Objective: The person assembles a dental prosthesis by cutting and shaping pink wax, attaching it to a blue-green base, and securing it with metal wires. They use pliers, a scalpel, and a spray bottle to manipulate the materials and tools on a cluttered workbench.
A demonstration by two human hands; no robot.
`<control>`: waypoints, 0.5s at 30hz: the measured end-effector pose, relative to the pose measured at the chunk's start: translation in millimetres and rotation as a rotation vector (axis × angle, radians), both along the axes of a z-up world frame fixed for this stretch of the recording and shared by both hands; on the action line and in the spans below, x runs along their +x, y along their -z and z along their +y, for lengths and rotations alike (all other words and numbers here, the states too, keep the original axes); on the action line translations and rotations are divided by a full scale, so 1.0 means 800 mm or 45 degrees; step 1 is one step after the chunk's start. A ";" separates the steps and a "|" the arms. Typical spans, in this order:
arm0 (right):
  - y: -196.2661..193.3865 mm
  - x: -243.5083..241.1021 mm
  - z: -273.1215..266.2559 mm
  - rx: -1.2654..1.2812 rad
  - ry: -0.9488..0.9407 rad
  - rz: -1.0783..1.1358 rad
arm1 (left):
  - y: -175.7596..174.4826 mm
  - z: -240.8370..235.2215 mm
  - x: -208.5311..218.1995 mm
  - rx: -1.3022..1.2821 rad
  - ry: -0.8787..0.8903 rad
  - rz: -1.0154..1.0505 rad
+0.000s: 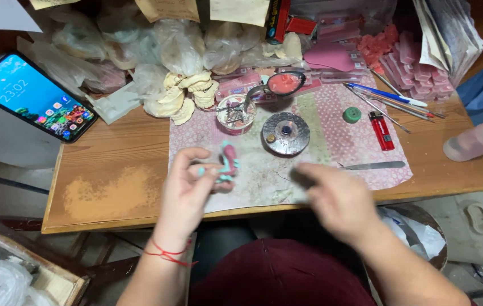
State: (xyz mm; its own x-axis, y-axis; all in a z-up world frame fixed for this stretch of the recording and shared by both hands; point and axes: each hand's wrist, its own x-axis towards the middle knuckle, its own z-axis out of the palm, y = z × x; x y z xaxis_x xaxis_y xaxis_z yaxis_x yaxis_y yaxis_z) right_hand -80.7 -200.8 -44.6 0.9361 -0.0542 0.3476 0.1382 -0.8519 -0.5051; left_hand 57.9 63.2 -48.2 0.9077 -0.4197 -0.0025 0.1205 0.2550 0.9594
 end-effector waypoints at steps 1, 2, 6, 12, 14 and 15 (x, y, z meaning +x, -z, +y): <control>0.003 0.004 0.014 0.005 -0.004 0.000 | 0.001 0.012 0.004 0.005 -0.004 0.000; 0.007 0.008 0.028 -0.153 -0.156 0.031 | 0.001 0.024 0.008 -0.012 -0.023 0.008; 0.026 0.024 0.077 -0.519 -0.179 0.036 | -0.015 0.053 0.007 0.030 -0.107 0.022; 0.027 0.065 0.140 -0.507 -0.369 -0.029 | -0.005 0.055 0.008 0.063 -0.060 -0.087; 0.003 0.054 0.133 -0.353 -0.696 -0.073 | -0.015 0.044 0.007 0.247 -0.053 -0.215; -0.009 0.048 0.129 -0.193 -1.026 -0.113 | -0.019 0.038 0.007 0.432 -0.051 -0.340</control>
State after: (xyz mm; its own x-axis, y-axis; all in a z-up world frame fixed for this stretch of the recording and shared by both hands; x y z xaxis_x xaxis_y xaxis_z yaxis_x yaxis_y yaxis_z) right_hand -42.2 -97.5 -37.8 0.6365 0.6757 0.3718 0.7703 -0.5325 -0.3508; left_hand 63.4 93.9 -32.8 0.9107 -0.4001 0.1026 -0.1465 -0.0807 0.9859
